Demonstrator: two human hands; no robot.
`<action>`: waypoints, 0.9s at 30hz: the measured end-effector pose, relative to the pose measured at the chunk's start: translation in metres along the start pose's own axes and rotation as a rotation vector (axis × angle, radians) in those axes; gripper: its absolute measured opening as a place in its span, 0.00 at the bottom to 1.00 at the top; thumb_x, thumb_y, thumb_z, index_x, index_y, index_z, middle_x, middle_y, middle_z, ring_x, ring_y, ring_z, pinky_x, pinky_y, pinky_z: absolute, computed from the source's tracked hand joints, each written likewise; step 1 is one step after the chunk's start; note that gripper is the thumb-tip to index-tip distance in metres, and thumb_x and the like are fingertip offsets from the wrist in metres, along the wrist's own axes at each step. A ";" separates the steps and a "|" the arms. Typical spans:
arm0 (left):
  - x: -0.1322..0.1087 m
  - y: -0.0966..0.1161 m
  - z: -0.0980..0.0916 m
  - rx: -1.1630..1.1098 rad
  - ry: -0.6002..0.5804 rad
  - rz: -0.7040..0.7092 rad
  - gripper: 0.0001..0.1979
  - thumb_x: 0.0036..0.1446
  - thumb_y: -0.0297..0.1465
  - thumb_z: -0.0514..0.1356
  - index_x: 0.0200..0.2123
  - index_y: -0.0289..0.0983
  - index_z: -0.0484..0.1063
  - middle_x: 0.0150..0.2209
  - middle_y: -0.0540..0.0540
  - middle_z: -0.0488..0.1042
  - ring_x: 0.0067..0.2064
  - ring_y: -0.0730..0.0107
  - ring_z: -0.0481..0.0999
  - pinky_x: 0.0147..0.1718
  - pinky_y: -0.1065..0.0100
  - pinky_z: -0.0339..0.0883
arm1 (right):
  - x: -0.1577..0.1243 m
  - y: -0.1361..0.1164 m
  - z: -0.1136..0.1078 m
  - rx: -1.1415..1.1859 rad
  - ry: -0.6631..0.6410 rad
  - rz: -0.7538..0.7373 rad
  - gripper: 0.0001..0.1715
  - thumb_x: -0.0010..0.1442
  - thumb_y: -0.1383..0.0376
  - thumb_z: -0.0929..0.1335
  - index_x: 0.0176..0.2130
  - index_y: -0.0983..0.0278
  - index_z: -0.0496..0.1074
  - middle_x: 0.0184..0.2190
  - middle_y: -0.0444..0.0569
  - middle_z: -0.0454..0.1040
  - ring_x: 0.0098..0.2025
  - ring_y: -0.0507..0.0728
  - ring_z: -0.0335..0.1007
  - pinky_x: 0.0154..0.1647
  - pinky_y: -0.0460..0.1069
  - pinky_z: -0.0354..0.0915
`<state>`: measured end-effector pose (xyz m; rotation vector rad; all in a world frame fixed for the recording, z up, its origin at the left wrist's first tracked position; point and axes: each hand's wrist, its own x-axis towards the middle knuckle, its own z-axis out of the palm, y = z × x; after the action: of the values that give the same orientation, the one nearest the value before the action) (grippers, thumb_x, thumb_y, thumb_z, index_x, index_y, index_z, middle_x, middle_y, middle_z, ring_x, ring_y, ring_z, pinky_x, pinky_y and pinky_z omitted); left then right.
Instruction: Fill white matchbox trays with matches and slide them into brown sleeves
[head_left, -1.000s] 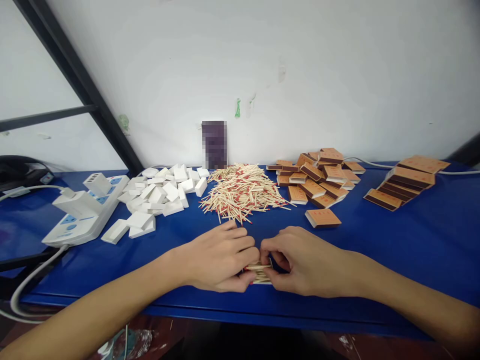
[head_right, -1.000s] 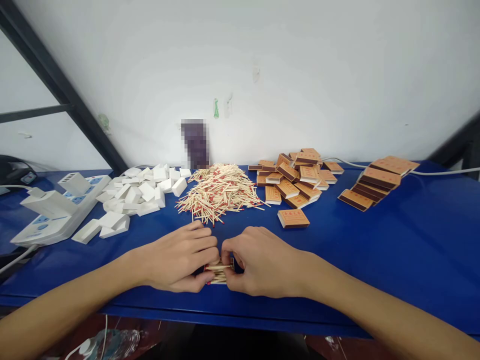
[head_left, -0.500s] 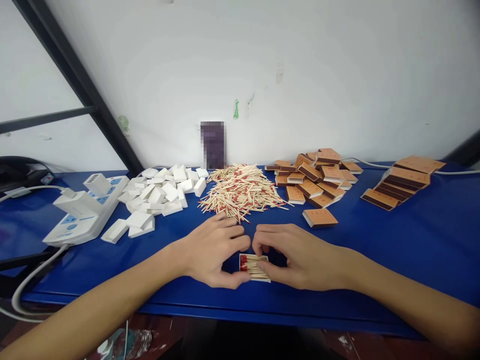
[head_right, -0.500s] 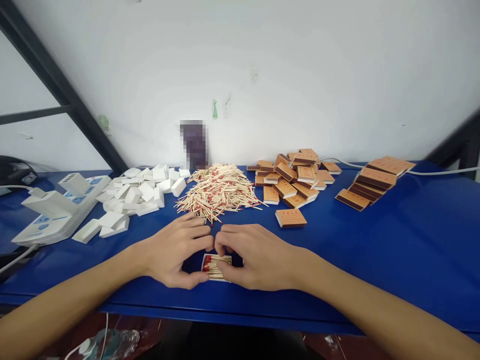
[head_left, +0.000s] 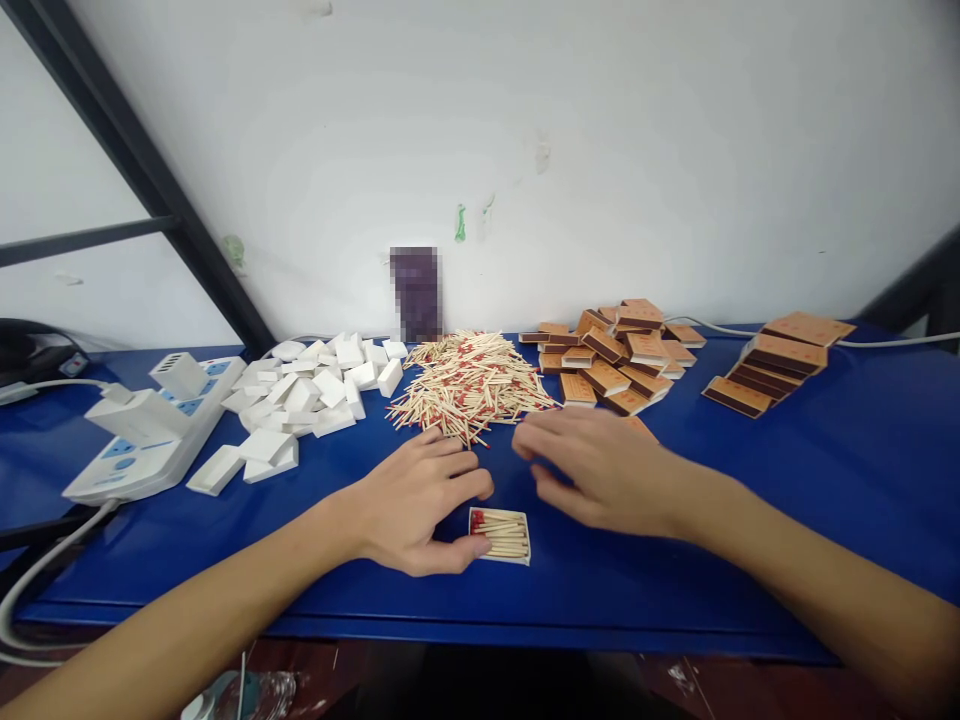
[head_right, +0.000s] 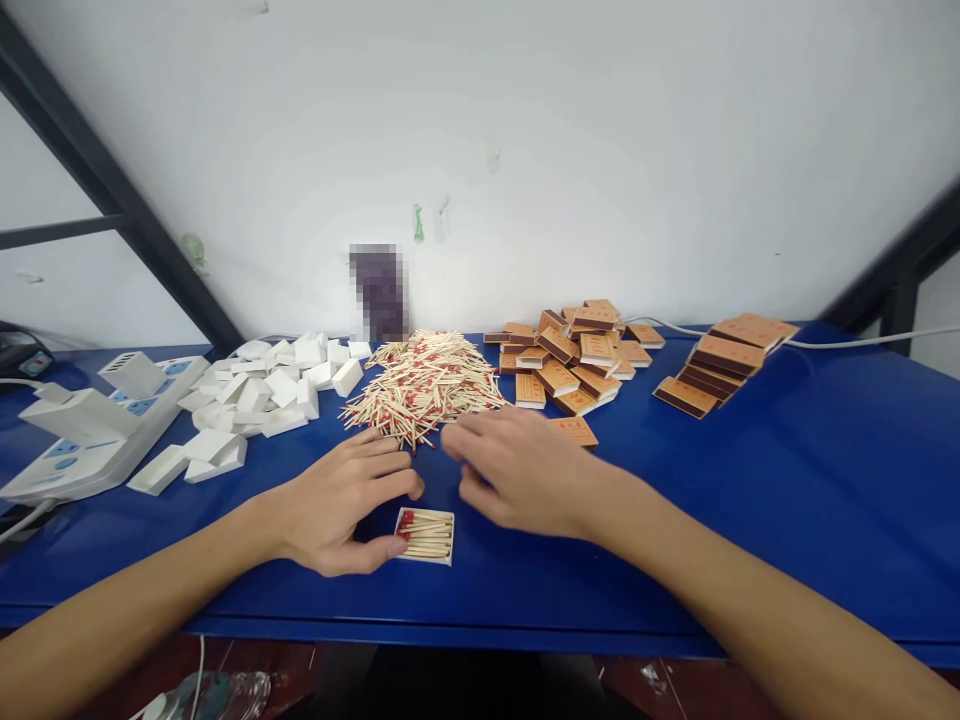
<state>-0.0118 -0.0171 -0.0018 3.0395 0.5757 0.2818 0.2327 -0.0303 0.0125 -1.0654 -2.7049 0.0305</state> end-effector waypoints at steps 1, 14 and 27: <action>0.000 0.001 0.000 -0.010 0.009 0.006 0.18 0.58 0.46 0.55 0.42 0.37 0.68 0.34 0.47 0.69 0.36 0.63 0.67 0.38 0.61 0.57 | -0.003 0.008 -0.005 -0.088 0.013 0.074 0.04 0.58 0.68 0.63 0.36 0.63 0.66 0.34 0.52 0.72 0.34 0.58 0.66 0.35 0.52 0.55; 0.002 0.001 0.010 -0.025 0.066 -0.048 0.16 0.58 0.42 0.58 0.44 0.37 0.68 0.35 0.47 0.70 0.36 0.64 0.69 0.39 0.62 0.59 | -0.036 0.058 -0.022 -0.086 -0.268 0.456 0.13 0.49 0.65 0.69 0.38 0.61 0.72 0.36 0.52 0.76 0.34 0.62 0.72 0.27 0.51 0.59; 0.003 0.000 0.008 -0.142 0.045 -0.191 0.15 0.56 0.40 0.61 0.42 0.38 0.68 0.34 0.49 0.73 0.35 0.65 0.72 0.40 0.62 0.60 | -0.002 0.000 -0.002 0.264 -0.209 0.062 0.14 0.54 0.58 0.71 0.39 0.63 0.70 0.36 0.47 0.73 0.35 0.56 0.67 0.34 0.50 0.58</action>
<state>-0.0071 -0.0160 -0.0092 2.8228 0.8058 0.3668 0.2342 -0.0318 0.0140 -1.1176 -2.7439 0.5223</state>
